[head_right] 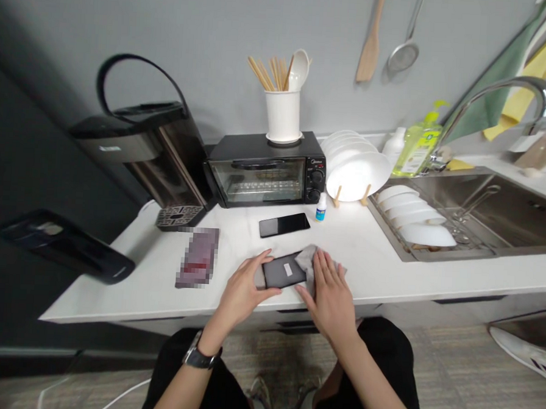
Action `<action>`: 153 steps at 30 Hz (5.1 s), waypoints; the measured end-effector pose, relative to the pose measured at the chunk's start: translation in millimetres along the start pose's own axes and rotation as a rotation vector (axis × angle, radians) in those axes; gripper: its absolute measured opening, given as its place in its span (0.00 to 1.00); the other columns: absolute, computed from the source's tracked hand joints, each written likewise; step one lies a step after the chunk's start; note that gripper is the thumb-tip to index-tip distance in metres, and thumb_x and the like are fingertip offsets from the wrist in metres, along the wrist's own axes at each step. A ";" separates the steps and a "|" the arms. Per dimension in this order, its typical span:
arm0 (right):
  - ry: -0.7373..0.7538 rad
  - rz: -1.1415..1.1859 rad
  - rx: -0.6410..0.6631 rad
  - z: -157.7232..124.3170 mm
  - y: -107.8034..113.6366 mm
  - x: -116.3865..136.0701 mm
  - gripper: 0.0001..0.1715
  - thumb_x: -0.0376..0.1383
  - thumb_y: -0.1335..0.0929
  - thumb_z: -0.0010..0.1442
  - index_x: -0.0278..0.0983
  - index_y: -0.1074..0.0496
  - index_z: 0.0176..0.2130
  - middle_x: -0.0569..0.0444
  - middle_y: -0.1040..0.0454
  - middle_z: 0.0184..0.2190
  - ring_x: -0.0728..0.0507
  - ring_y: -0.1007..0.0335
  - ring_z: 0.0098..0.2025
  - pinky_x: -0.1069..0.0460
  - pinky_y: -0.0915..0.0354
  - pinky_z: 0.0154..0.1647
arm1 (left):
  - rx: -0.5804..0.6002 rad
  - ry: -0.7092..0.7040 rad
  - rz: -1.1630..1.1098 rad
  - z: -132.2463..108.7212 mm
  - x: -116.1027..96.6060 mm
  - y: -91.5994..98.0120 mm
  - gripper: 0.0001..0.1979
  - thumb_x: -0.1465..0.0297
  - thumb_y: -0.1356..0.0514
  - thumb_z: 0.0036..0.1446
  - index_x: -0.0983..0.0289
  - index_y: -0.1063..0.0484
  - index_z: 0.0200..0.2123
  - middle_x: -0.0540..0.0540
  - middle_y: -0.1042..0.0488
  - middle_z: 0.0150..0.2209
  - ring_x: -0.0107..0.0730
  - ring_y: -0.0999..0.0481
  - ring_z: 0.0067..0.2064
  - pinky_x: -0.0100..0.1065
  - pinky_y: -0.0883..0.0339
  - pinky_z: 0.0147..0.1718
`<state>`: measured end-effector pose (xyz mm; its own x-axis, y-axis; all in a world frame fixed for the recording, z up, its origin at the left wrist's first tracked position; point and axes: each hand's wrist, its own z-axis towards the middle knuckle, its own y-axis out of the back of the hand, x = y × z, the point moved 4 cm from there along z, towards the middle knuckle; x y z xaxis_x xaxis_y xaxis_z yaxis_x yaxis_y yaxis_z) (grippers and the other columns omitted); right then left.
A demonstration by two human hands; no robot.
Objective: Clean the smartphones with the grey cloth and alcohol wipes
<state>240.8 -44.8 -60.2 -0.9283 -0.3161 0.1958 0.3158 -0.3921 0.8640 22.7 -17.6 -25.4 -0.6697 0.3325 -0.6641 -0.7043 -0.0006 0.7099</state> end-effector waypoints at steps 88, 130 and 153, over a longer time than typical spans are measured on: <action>0.210 0.151 0.076 4.7 -7.4 66.6 0.38 0.40 0.41 0.74 0.28 0.53 0.75 0.38 0.52 0.75 0.35 0.58 0.77 0.35 0.45 0.73 | 0.054 -0.039 0.046 -6.9 9.5 -0.5 0.45 0.74 0.31 0.54 0.55 0.47 0.71 0.55 0.27 0.64 0.45 0.32 0.66 0.51 0.40 0.67; 0.144 -0.035 0.036 -12.4 13.9 -2.6 0.41 0.51 0.39 0.74 0.34 0.51 0.75 0.44 0.42 0.72 0.31 0.55 0.76 0.30 0.52 0.73 | 0.049 -0.060 0.068 -0.7 -3.5 -2.1 0.40 0.69 0.29 0.54 0.54 0.40 0.67 0.54 0.29 0.65 0.46 0.32 0.65 0.51 0.41 0.67; 0.138 -0.022 0.065 -4.0 15.7 -5.1 0.44 0.56 0.39 0.72 0.36 0.48 0.74 0.45 0.41 0.72 0.29 0.56 0.76 0.29 0.52 0.72 | 0.054 -0.072 0.034 1.6 -0.7 -1.5 0.35 0.72 0.31 0.56 0.55 0.38 0.65 0.55 0.31 0.66 0.45 0.33 0.66 0.50 0.40 0.67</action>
<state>251.3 -52.8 -49.5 -0.8977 -0.4255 0.1145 0.2778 -0.3448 0.8966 24.6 -16.3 -25.7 -0.6726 0.4002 -0.6225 -0.6668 0.0370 0.7443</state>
